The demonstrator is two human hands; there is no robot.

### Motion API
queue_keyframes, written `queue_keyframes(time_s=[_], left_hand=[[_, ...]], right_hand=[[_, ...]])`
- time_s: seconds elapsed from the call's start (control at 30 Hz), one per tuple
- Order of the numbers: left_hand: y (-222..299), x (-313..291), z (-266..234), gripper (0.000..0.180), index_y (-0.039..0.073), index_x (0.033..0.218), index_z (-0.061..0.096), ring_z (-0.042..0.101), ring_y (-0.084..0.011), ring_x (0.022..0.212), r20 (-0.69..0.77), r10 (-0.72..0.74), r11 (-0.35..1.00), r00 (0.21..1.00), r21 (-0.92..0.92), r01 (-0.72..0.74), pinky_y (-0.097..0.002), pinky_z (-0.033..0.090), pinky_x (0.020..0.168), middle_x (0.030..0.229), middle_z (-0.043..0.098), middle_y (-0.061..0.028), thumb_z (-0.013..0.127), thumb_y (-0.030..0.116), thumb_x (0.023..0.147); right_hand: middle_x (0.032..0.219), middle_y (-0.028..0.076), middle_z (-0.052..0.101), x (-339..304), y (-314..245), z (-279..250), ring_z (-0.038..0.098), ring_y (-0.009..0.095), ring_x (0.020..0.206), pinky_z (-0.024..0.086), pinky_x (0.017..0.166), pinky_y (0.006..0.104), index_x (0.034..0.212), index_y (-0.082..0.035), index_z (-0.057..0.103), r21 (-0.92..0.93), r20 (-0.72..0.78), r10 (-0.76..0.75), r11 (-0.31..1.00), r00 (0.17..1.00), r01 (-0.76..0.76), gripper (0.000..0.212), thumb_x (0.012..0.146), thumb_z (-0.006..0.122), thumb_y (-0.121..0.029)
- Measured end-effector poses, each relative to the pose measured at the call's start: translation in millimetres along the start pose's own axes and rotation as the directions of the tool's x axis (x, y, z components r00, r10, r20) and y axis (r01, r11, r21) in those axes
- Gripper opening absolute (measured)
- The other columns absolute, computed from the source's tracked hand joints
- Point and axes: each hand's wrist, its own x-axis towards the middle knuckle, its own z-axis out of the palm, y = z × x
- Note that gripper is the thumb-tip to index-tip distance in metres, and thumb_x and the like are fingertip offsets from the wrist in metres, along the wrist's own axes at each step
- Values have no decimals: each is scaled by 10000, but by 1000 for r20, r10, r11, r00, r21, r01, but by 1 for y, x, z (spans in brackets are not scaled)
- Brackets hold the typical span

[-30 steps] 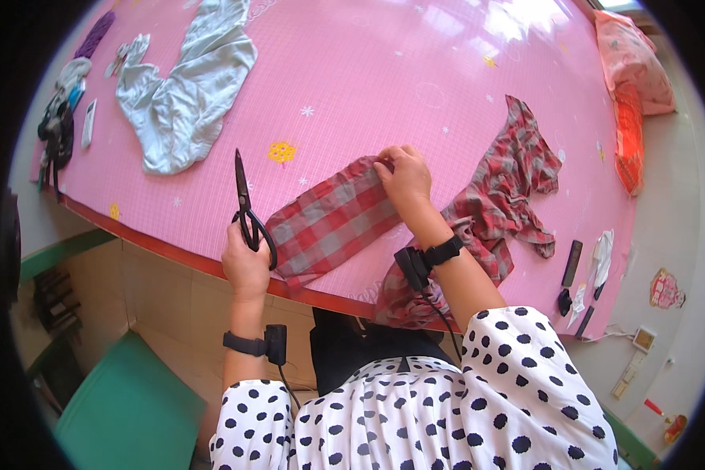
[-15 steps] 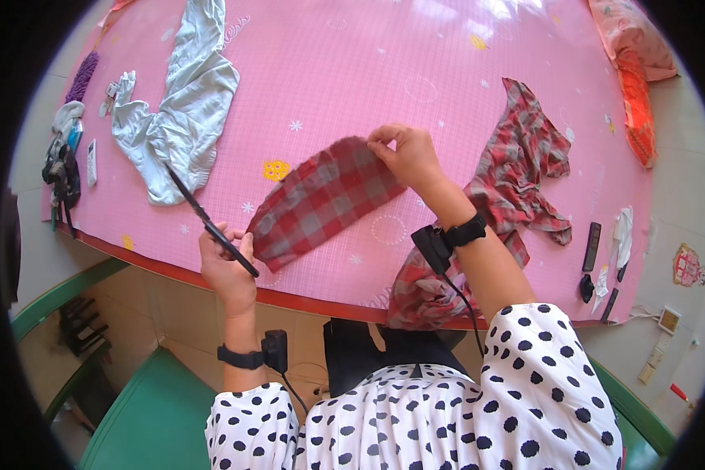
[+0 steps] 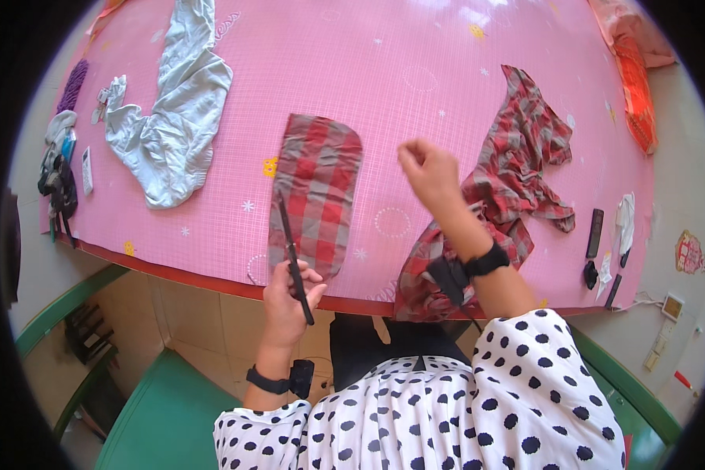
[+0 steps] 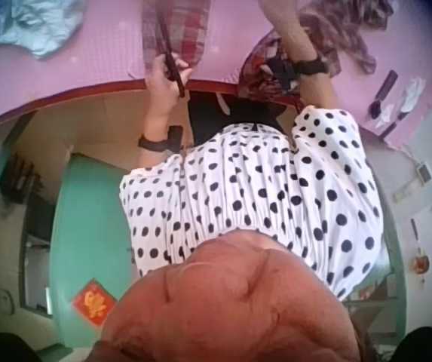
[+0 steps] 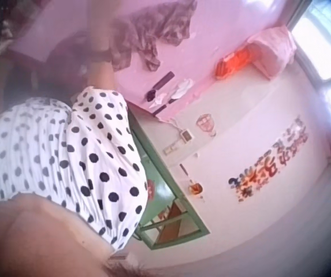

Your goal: The person cuts a square piece of checkered fabric from a larger garment and then folds the edges of the square.

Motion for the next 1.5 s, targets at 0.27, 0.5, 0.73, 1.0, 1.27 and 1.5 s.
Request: queue_keyframes(time_s=[0.27, 0.5, 0.73, 1.0, 1.27, 1.5], left_hand=[[-28, 32, 30, 444, 75, 1106, 558, 696, -342, 763, -100, 116, 844, 988, 535, -45, -435, 550, 673, 831, 696, -86, 818, 94, 747], [-25, 42, 49, 341, 50, 1042, 550, 706, -278, 738, -137, 59, 838, 989, 545, 25, -374, 548, 681, 829, 696, -93, 771, 59, 783], [-18, 41, 45, 265, 8, 1066, 517, 647, -115, 724, -114, -13, 963, 993, 266, 43, -267, 527, 644, 834, 694, -83, 691, -18, 868], [-6, 46, 44, 247, 26, 1094, 510, 560, -54, 572, -64, 25, 990, 998, 143, -16, -215, 442, 481, 800, 678, -59, 652, -27, 900], [7, 59, 23, 314, 35, 1093, 482, 540, -55, 528, -137, 19, 994, 990, 105, -5, -209, 429, 453, 801, 671, -51, 694, -23, 870], [2, 51, 31, 363, 46, 1085, 505, 557, -55, 646, -25, 65, 995, 998, 74, -63, -209, 470, 570, 814, 651, -27, 739, -52, 826]], right_hand=[[849, 144, 691, -117, -2, 38, 689, 273, 751, 541, 679, 350, 948, -34, 689, -142, 151, -18, 989, 988, 40, 114, 843, 685, -78], [867, 140, 680, -130, 8, 34, 677, 298, 747, 542, 681, 365, 956, -48, 684, -131, 107, -38, 990, 994, 52, 113, 845, 667, -54], [886, 173, 714, -130, 14, 34, 707, 256, 770, 545, 705, 346, 1005, 4, 694, 56, 199, 190, 977, 962, -204, 202, 908, 669, -172], [739, 120, 688, -118, -9, 53, 644, 165, 654, 507, 619, 325, 944, 33, 698, 66, 410, 266, 945, 872, -319, 280, 907, 709, -244], [688, -20, 614, -108, -2, 57, 530, 49, 625, 419, 564, 216, 815, -31, 698, 329, 547, 298, 783, 782, -529, 184, 894, 757, -187], [694, -12, 630, -108, -3, 68, 526, 47, 621, 418, 542, 221, 840, -21, 717, 402, 535, 278, 746, 798, -530, 178, 875, 784, -182]])
